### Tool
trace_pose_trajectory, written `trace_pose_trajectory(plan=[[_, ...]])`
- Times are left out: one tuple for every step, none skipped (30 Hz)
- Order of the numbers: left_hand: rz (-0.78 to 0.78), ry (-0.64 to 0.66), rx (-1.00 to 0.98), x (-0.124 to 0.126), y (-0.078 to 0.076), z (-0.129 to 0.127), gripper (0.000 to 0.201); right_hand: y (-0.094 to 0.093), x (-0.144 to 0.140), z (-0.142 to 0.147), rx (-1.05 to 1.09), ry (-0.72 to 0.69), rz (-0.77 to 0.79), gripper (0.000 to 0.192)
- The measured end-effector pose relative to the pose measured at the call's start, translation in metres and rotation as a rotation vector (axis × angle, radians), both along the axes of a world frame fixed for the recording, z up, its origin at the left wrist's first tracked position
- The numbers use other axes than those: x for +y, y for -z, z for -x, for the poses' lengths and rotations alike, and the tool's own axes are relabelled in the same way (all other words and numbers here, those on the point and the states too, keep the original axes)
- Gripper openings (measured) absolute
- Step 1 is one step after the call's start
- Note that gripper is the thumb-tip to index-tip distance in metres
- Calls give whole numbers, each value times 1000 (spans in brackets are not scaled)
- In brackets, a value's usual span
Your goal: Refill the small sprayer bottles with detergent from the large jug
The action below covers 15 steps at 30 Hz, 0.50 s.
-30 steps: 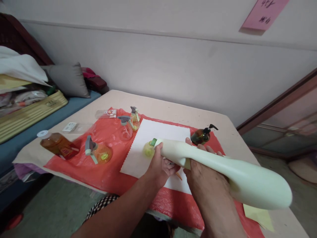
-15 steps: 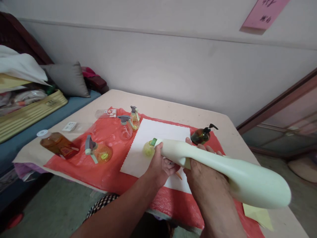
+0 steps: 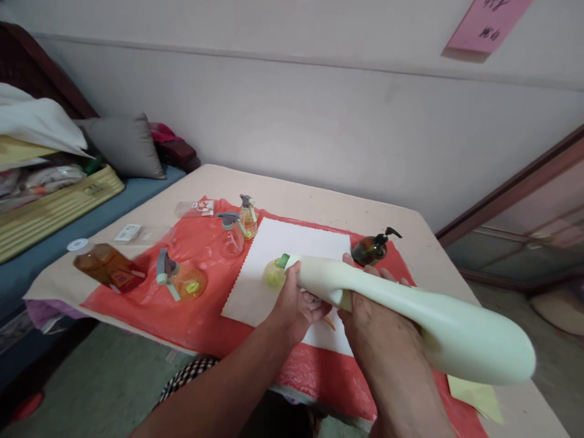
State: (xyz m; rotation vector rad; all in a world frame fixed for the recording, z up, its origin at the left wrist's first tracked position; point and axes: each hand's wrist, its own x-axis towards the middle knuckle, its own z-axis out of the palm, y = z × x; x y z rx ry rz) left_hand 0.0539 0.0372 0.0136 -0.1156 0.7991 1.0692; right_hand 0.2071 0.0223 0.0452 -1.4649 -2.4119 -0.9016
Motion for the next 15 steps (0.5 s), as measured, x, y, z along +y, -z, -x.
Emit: trace_pose_trajectory(plan=[[3, 0, 3, 0, 0, 0, 64, 0, 0, 0, 1, 5, 2, 68], [5, 0, 4, 0, -1, 0, 64, 1, 0, -1, -6, 3, 8, 66], [8, 0, 4, 0, -1, 0, 64, 1, 0, -2, -15, -1, 11, 66], [10, 2, 2, 0, -2, 0, 64, 1, -1, -2, -26, 1, 13, 66], [10, 3, -1, 0, -2, 0, 64, 1, -1, -2, -38, 9, 15, 66], [10, 4, -4, 0, -3, 0, 64, 2, -1, -2, -50, 16, 20, 65], [13, 4, -8, 0, -3, 0, 63, 2, -2, -2, -48, 31, 17, 65], [14, 1, -11, 0, -3, 1, 63, 2, -2, -1, -40, 47, 10, 64], [15, -1, -14, 0, -4, 1, 62, 3, -2, 0, -36, 53, 7, 64], [14, -3, -18, 0, -4, 1, 62, 4, -3, 1, -29, 54, -1, 64], [15, -5, -20, 0, -4, 1, 61, 6, -3, 1, -23, 53, -12, 64], [15, -6, -19, 0, -4, 1, 61, 8, -3, 1, -21, 52, -26, 63], [13, -7, -17, 0, -4, 1, 61, 9, -3, 2, -21, 54, -41, 62], [11, -7, -15, 0, -3, 1, 62, 11, -3, 2, -25, 54, -51, 61], [10, -7, -14, 0, -2, 1, 62, 12, -3, 2, -22, 60, -64, 59]])
